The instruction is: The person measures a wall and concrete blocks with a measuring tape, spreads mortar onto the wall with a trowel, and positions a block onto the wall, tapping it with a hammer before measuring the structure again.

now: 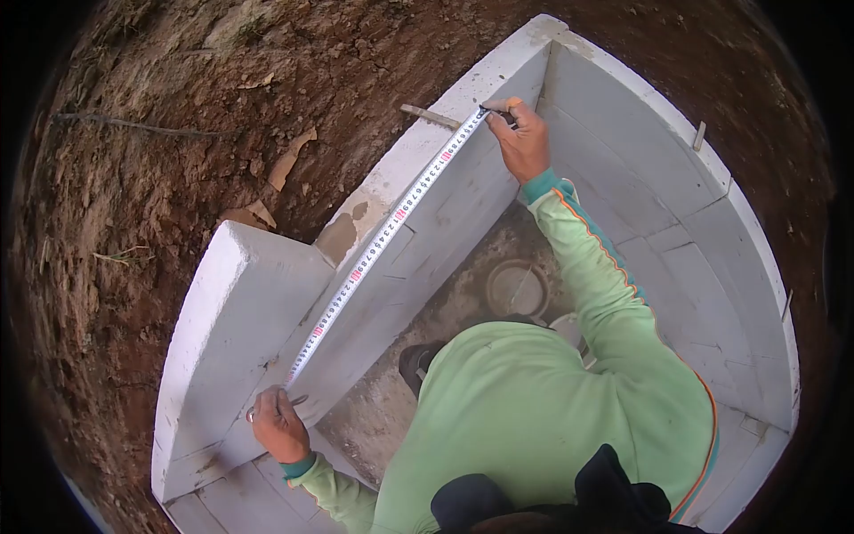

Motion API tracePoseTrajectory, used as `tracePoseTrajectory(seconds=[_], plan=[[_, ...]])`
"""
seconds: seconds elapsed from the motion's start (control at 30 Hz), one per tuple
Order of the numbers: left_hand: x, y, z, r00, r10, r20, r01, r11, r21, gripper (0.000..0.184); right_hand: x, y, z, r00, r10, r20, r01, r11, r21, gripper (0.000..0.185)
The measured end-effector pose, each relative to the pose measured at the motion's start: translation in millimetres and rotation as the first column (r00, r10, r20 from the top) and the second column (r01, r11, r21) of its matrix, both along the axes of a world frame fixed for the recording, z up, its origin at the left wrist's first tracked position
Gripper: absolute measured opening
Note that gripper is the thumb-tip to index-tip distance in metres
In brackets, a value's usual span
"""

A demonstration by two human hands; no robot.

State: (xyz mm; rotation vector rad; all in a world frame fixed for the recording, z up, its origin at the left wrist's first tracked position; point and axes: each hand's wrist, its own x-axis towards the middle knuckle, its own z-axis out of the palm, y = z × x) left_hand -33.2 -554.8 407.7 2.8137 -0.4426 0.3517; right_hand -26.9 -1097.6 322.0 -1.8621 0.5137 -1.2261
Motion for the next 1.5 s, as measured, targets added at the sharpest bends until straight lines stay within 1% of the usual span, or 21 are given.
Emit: tracePoseTrajectory(seconds=[0.03, 0.13, 0.23, 0.33, 0.43, 0.53, 0.63, 0.73, 0.83, 1.03, 1.13, 1.23, 1.43, 1.5], plan=[[0.0, -0.9, -1.0, 1.0, 0.014, -0.005, -0.015, 1.0, -0.01, 0.008, 4.7, -0.5, -1.2, 1.0, 0.001, -0.005, -0.001, 1.0, -0.014, 0.016], [4.2, -5.5, -5.8, 0.998, 0.047, 0.047, -0.049, 0.998, 0.049, 0.009, 14.5, -4.5, -1.2, 0.998, 0.054, -0.012, -0.055, 0.998, -0.038, 0.016], [8.6, -3.7, -11.9, 0.992, 0.064, 0.105, -0.075, 0.992, 0.1, 0.009, 22.5, -2.5, 0.0, 0.992, 0.088, -0.091, -0.09, 0.996, -0.022, 0.018], [8.4, -6.0, -9.5, 0.992, 0.074, 0.104, -0.085, 0.99, 0.115, 0.008, 30.7, -5.6, -3.1, 0.978, 0.056, -0.2, -0.077, 0.992, -0.098, 0.019], [7.4, -6.4, -8.1, 0.988, 0.072, 0.133, -0.089, 0.987, 0.13, 0.007, 32.3, -1.8, -3.6, 0.968, 0.083, -0.239, -0.104, 0.991, -0.079, 0.019], [6.2, -5.9, -5.2, 0.991, 0.059, 0.123, -0.072, 0.992, 0.103, 0.007, 33.3, -3.6, -10.7, 0.976, 0.085, -0.199, -0.121, 0.976, -0.179, 0.017], [8.0, -6.6, -6.0, 0.986, 0.028, 0.162, -0.042, 0.996, 0.079, 0.007, 28.4, 4.8, 0.4, 0.956, 0.126, -0.265, -0.145, 0.988, -0.056, 0.016], [12.0, 0.3, -15.1, 0.984, 0.037, 0.172, -0.058, 0.991, 0.118, 0.007, 33.3, 1.2, -8.8, 0.963, 0.114, -0.246, -0.138, 0.987, -0.084, 0.015], [16.5, 3.4, -25.0, 0.98, 0.058, 0.189, -0.081, 0.99, 0.114, 0.007, 32.2, 0.8, -11.0, 0.971, 0.14, -0.196, -0.162, 0.982, -0.098, 0.016], [21.1, 1.0, -37.3, 0.974, 0.071, 0.214, -0.083, 0.996, 0.046, 0.006, 33.0, -1.1, -12.0, 0.965, 0.096, -0.244, -0.125, 0.987, -0.105, 0.019], [24.3, 1.6, -39.7, 0.972, 0.076, 0.222, -0.103, 0.988, 0.111, 0.007, 31.4, 0.2, -5.9, 0.935, 0.085, -0.343, -0.111, 0.992, -0.057, 0.019], [25.5, 1.9, -42.2, 0.971, 0.105, 0.215, -0.136, 0.982, 0.133, 0.009, 32.2, -2.7, -12.4, 0.958, 0.107, -0.267, -0.137, 0.986, -0.097, 0.019], [27.9, 5.8, -47.5, 0.973, 0.063, 0.223, -0.093, 0.987, 0.13, 0.01, 28.1, 0.4, -6.5, 0.937, 0.075, -0.342, -0.121, 0.986, -0.118, 0.019], [28.2, 5.7, -50.1, 0.97, 0.058, 0.237, -0.089, 0.989, 0.12, 0.011, 28.9, 0.2, -7.4, 0.942, 0.077, -0.326, -0.123, 0.985, -0.121, 0.019]])
